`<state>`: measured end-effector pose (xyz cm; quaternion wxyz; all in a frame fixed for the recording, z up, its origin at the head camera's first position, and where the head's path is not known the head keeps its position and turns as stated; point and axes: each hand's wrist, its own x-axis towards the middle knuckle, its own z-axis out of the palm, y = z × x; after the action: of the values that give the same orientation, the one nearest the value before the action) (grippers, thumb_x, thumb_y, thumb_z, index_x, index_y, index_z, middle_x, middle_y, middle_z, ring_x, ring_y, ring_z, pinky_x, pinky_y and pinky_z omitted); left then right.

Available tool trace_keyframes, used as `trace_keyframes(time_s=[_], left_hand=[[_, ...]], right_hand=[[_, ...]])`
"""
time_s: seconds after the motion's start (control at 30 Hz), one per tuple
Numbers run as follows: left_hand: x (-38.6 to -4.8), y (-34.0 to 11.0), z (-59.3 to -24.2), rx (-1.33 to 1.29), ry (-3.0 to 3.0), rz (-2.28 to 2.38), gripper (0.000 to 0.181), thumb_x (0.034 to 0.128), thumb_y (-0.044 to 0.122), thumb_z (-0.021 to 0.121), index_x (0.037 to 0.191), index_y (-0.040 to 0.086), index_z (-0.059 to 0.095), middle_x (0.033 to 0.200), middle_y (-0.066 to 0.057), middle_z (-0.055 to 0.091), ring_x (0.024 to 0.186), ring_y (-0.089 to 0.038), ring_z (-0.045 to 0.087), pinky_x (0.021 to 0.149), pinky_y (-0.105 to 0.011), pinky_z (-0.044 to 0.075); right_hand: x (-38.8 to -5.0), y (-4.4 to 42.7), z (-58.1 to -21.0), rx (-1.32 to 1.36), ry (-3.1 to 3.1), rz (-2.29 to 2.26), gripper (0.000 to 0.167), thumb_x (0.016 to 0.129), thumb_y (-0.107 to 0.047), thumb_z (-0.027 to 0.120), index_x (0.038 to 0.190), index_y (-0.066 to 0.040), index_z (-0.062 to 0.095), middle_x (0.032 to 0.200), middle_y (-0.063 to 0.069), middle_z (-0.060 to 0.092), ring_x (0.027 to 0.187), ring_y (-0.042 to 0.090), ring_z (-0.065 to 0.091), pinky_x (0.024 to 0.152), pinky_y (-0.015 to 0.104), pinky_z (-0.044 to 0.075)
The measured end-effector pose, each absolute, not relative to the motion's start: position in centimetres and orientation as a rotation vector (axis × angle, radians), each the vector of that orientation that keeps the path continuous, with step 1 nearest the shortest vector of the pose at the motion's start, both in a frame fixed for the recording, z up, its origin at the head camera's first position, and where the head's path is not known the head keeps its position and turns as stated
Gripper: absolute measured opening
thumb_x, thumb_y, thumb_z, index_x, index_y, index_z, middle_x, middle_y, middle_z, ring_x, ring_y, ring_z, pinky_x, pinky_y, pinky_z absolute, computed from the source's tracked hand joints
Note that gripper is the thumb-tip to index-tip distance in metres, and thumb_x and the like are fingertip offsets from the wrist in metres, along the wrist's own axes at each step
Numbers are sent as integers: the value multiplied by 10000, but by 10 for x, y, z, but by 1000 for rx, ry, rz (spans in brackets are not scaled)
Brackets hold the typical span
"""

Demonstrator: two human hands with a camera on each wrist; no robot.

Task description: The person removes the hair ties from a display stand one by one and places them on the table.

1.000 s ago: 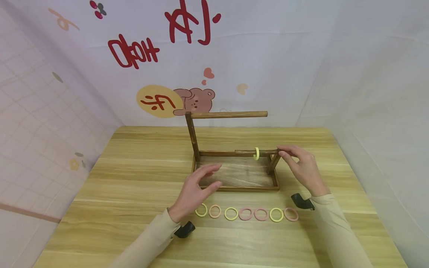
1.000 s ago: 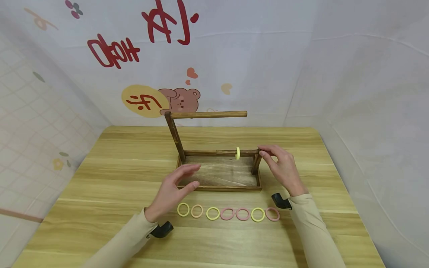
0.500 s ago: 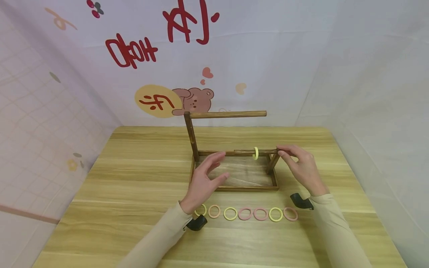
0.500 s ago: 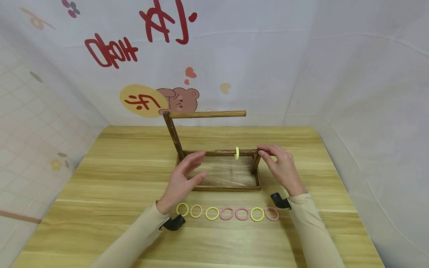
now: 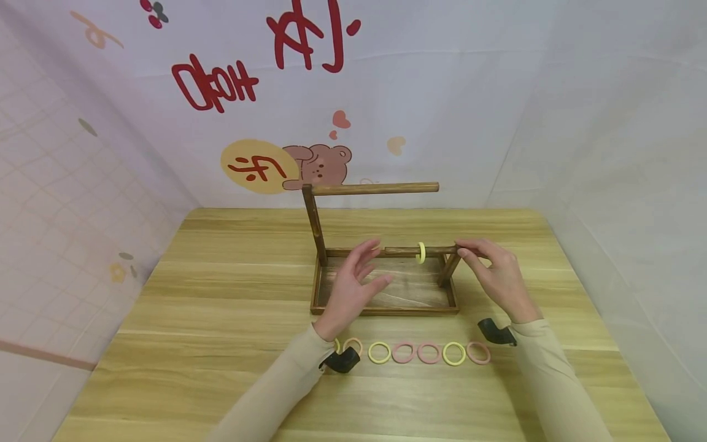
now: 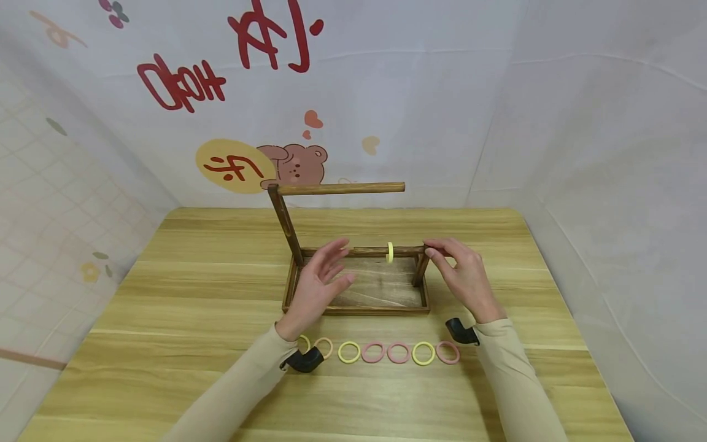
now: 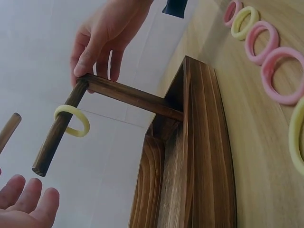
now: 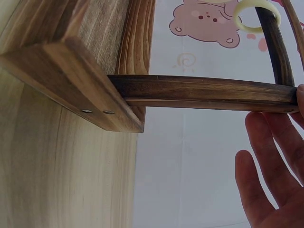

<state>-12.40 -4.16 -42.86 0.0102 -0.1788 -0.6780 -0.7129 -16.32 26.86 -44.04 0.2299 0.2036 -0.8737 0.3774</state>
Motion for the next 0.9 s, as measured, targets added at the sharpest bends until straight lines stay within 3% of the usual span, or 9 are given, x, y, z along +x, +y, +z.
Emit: trace_keyframes(time_s=[0.47,0.67,0.9], left_hand=[[-141,-28,-434,-371,-1978,-2398,672,961,159,752,1551,131,433,1578,1,455,1472,-231,414,1160,-452,405],[-147,-22,-439,-296,-1914,-2557,719,963,188,753,1575,107,385,1581,-68,440,1473,-265,407,1144,-413,426],[-148,-11,-447,-214,-1792,-2763,781,953,147,726,1602,63,299,1607,-153,381,1459,-307,384,1173,-427,382]], right_hand=[[-163,267,-439,557,-2405,1055,248,946,-26,747,1188,-75,763,1108,70,763,996,32,653,878,96,451],[-163,267,-440,555,-2402,1054,247,950,-20,739,1191,-72,762,1101,84,763,978,89,676,874,100,451],[-163,267,-440,567,-2388,1068,257,941,0,742,1187,-70,764,1095,83,764,979,51,666,865,92,457]])
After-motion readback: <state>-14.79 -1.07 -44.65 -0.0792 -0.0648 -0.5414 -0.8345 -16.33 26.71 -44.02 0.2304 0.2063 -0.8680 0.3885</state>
